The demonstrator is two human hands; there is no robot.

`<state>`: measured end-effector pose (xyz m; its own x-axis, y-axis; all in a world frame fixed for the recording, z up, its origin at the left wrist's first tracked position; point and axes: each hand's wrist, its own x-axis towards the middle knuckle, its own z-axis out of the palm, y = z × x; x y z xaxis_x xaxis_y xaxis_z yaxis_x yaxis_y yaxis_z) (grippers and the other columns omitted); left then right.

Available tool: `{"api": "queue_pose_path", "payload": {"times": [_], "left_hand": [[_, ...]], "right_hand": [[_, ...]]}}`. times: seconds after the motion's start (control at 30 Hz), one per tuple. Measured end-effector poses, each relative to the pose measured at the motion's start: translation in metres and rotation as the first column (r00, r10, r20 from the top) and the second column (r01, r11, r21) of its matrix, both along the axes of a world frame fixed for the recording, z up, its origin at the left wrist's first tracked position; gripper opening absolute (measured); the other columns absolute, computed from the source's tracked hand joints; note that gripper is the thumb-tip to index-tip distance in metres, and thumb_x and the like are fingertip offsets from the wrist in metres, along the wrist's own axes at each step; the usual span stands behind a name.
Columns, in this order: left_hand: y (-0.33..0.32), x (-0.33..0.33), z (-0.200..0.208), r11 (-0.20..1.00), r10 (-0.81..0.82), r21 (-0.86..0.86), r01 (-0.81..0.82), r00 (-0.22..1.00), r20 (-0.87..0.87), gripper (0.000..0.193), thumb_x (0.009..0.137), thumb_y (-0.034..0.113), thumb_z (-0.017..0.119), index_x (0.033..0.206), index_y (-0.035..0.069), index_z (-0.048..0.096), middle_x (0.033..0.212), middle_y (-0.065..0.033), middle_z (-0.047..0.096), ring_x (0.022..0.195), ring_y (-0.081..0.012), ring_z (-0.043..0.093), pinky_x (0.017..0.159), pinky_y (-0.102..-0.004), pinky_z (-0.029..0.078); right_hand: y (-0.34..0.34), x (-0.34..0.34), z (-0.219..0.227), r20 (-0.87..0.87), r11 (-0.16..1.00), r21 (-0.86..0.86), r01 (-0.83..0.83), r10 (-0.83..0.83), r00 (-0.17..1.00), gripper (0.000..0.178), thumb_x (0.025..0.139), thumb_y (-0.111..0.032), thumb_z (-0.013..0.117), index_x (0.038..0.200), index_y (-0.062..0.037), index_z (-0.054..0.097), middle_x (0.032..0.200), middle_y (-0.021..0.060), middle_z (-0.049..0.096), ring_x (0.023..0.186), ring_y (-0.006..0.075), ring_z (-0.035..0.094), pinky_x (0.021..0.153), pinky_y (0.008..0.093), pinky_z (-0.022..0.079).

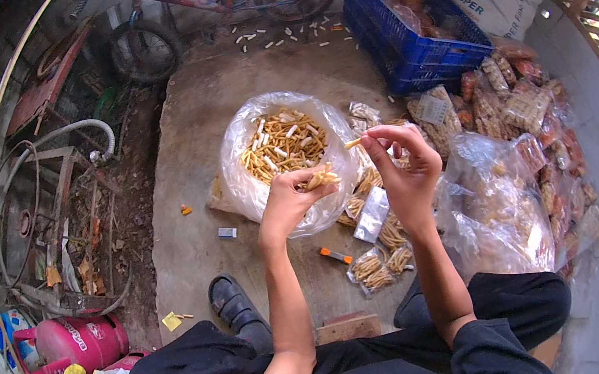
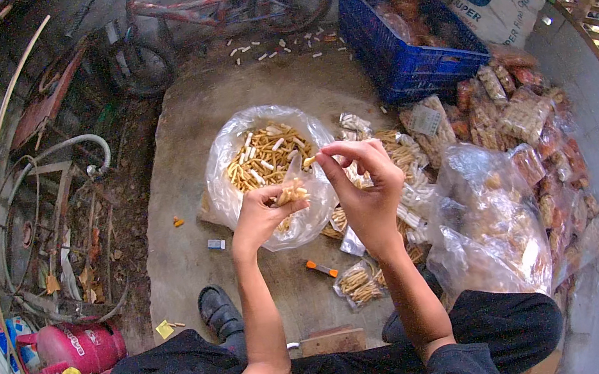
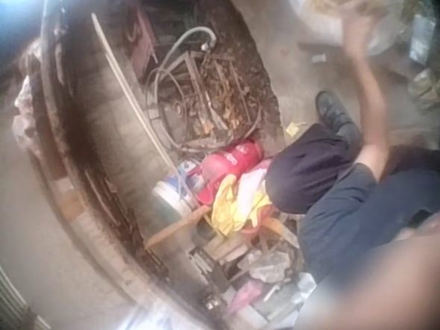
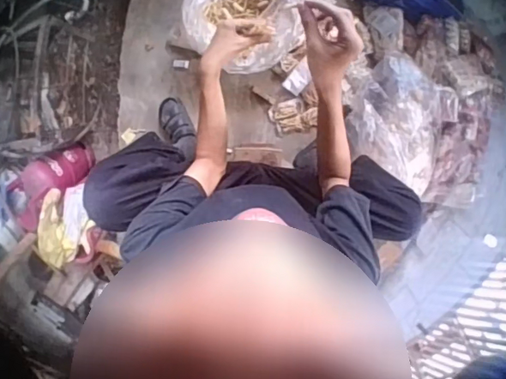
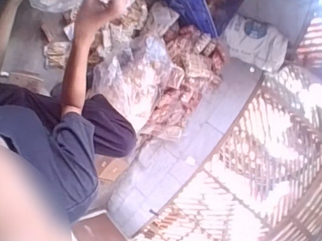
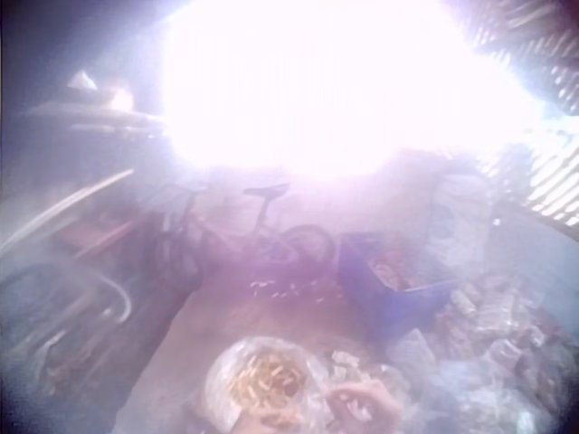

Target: The person sorts snack sticks into small plastic bags by hand from a larger bag.

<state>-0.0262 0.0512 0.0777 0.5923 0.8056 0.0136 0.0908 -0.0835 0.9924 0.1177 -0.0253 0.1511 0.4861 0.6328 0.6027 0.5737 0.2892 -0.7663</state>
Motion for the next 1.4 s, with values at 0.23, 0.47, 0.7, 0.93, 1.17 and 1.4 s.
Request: {"api": "queue_pose_path", "payload": {"times": [0.23,0.47,0.7,0.93,1.17,1.4], "left_hand": [[0.001,0.0,-0.001,1.0,-0.012,0.006,0.012,1.0,0.027,0.032,0.072,0.018,0.076,0.097,0.0,0.067,0.085,-0.005,0.067,0.075,-0.0071,0.056,0.069,-0.0245,0.046],[0.005,-0.009,-0.006,0.995,0.015,-0.095,-0.018,0.999,-0.04,0.034,0.072,0.017,0.076,0.1,0.001,0.067,0.087,-0.0029,0.067,0.075,-0.0049,0.053,0.068,-0.0235,0.046],[0.01,-0.021,-0.016,0.998,-0.011,-0.059,0.008,0.998,-0.065,0.044,0.069,0.02,0.078,0.108,0.004,0.064,0.098,-0.0089,0.066,0.085,-0.0101,0.058,0.075,-0.026,0.046],[0.02,-0.033,-0.029,0.981,0.088,0.179,-0.068,0.99,-0.108,0.089,0.057,0.024,0.084,0.133,0.009,0.041,0.128,-0.0142,0.048,0.118,-0.0256,0.045,0.1,-0.0345,0.035],[0.006,-0.015,-0.047,0.984,-0.023,0.168,0.056,0.981,-0.192,0.094,0.054,0.022,0.085,0.135,0.01,0.038,0.129,-0.0151,0.047,0.121,-0.0266,0.042,0.105,-0.0339,0.031],[0.001,-0.009,-0.06,0.994,-0.022,-0.107,0.019,0.999,-0.029,0.042,0.076,0.015,0.073,0.113,0.001,0.058,0.106,-0.0055,0.062,0.093,-0.0112,0.057,0.083,-0.0273,0.046]], "right_hand": [[0.006,-0.003,0.001,0.129,0.985,-0.174,-0.02,0.043,0.991,0.015,0.07,-0.002,0.071,0.085,-0.0045,0.066,0.079,0.0046,0.064,0.072,0.016,0.054,0.064,0.0269,0.044],[0.007,-0.003,0.001,0.163,0.943,-0.331,-0.023,0.082,0.983,0.013,0.075,-0.011,0.069,0.086,-0.0055,0.068,0.083,0.0072,0.065,0.081,0.0227,0.057,0.072,0.0313,0.046],[0.009,0.008,-0.008,0.198,0.849,-0.52,-0.093,0.225,0.954,0.011,0.074,-0.011,0.067,0.083,-0.0043,0.067,0.073,0.0082,0.063,0.067,0.0183,0.055,0.061,0.0297,0.044],[0.022,0.007,-0.029,0.279,0.853,-0.52,-0.038,0.211,0.937,0.008,0.072,-0.011,0.067,0.079,-0.0067,0.067,0.072,0.0081,0.063,0.069,0.0241,0.057,0.065,0.0344,0.045],[0.02,0.007,-0.034,0.039,0.79,-0.587,-0.174,0.242,0.969,0.012,0.076,-0.011,0.065,0.083,-0.0027,0.067,0.071,0.0079,0.065,0.059,0.0143,0.056,0.057,0.0275,0.044],[0.05,0.007,-0.07,-0.449,0.791,-0.37,-0.488,0.308,0.839,0.02,0.084,-0.014,0.061,0.095,0.0022,0.063,0.076,0.011,0.065,0.068,0.0125,0.059,0.06,0.0258,0.046]]}}
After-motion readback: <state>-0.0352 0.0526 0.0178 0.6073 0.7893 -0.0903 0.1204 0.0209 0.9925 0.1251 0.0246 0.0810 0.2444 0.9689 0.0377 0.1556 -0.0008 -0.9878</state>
